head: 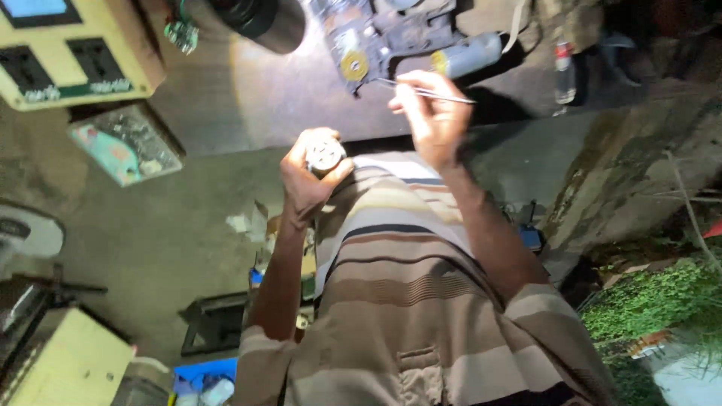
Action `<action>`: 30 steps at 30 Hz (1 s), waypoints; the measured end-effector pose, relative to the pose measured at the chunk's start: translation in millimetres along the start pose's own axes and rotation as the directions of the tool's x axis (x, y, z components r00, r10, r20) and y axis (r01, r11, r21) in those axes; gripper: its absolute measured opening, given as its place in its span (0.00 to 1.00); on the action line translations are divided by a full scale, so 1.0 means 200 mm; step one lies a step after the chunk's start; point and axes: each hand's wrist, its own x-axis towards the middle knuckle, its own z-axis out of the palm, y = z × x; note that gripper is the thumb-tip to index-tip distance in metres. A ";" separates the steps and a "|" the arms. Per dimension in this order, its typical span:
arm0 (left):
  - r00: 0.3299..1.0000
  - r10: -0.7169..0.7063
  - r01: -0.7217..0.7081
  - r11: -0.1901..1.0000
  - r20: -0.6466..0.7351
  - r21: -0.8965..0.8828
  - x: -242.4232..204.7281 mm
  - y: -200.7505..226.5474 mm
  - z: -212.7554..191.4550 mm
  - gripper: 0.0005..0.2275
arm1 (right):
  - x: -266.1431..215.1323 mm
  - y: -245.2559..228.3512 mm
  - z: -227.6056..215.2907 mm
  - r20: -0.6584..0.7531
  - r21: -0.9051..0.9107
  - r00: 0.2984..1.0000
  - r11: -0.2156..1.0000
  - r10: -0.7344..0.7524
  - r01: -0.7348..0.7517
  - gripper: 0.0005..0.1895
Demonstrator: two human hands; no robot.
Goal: The person uses a screwdriver to unscrew a small cylindrical motor, then uses tweezers to remove internal components from the motor housing. The person places the removed parts on a nearby workbench.
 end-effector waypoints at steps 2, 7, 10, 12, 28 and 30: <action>1.000 0.004 -0.003 0.995 0.006 -0.103 0.01 -0.02 0.02 0.18 | -0.01 -0.10 -0.04 0.081 -0.022 0.996 0.999 0.041 -0.039 0.04; 0.994 0.110 -0.108 0.990 0.010 -0.091 0.03 -0.05 0.02 0.17 | -0.15 -0.15 0.01 0.141 0.048 0.986 0.994 0.089 -0.096 0.05; 0.988 0.157 -0.156 0.985 0.010 -0.070 0.02 -0.06 0.03 0.17 | -0.16 -0.14 0.02 0.189 0.111 0.980 0.991 0.058 -0.080 0.08; 0.985 0.175 -0.174 0.983 0.010 -0.059 0.02 -0.07 0.04 0.18 | -0.14 -0.14 0.01 0.246 0.153 0.969 0.988 -0.019 -0.019 0.07; 0.982 0.189 -0.189 0.982 0.010 -0.017 0.05 -0.11 0.05 0.17 | -0.09 -0.11 -0.07 0.158 -0.128 0.986 0.989 -0.057 0.078 0.06; 0.982 0.190 -0.190 0.982 0.006 -0.025 0.05 -0.13 0.06 0.17 | -0.09 -0.10 -0.08 0.132 -0.125 0.991 0.991 -0.035 0.052 0.06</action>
